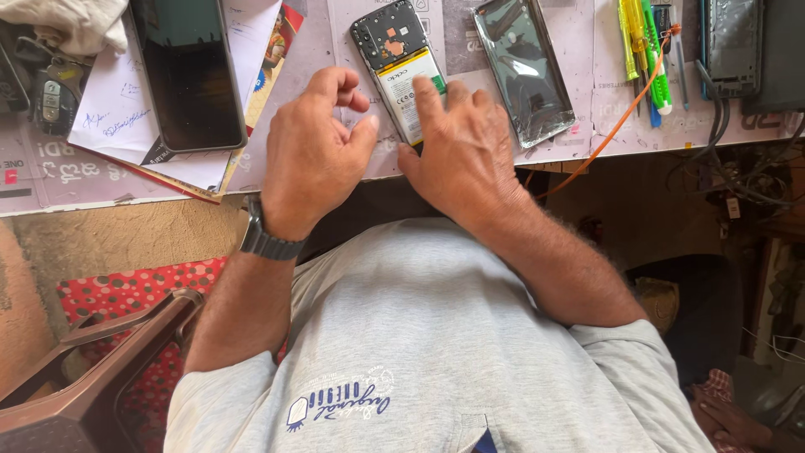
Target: The person removes the back cover and prys out internal components of a mobile phone by hand and using a tool.
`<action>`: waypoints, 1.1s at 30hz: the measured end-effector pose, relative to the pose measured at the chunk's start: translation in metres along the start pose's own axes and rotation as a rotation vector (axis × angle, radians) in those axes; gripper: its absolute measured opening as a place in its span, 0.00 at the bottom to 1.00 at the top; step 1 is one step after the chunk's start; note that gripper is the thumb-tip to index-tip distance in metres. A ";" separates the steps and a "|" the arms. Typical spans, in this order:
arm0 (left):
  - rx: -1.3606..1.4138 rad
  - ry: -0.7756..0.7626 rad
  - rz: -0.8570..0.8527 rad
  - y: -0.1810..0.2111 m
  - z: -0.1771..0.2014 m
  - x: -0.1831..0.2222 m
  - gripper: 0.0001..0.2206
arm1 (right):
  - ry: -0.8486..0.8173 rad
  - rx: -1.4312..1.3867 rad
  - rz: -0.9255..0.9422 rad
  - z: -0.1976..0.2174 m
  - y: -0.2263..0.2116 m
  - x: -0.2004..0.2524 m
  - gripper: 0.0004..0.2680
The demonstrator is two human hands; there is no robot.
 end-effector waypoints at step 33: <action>1.022 -0.010 -0.011 -0.024 -0.016 -0.086 0.15 | -0.538 -2.429 0.642 -0.045 0.052 -0.008 0.24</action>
Point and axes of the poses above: each hand's wrist, its own x-axis away from the middle knuckle, its own z-axis out of the back of the hand, y = z × x, the point moved 7 cm from there along -x, towards the middle knuckle, and after that the axes turned 15 degrees about -y, right-handed, at the moved point
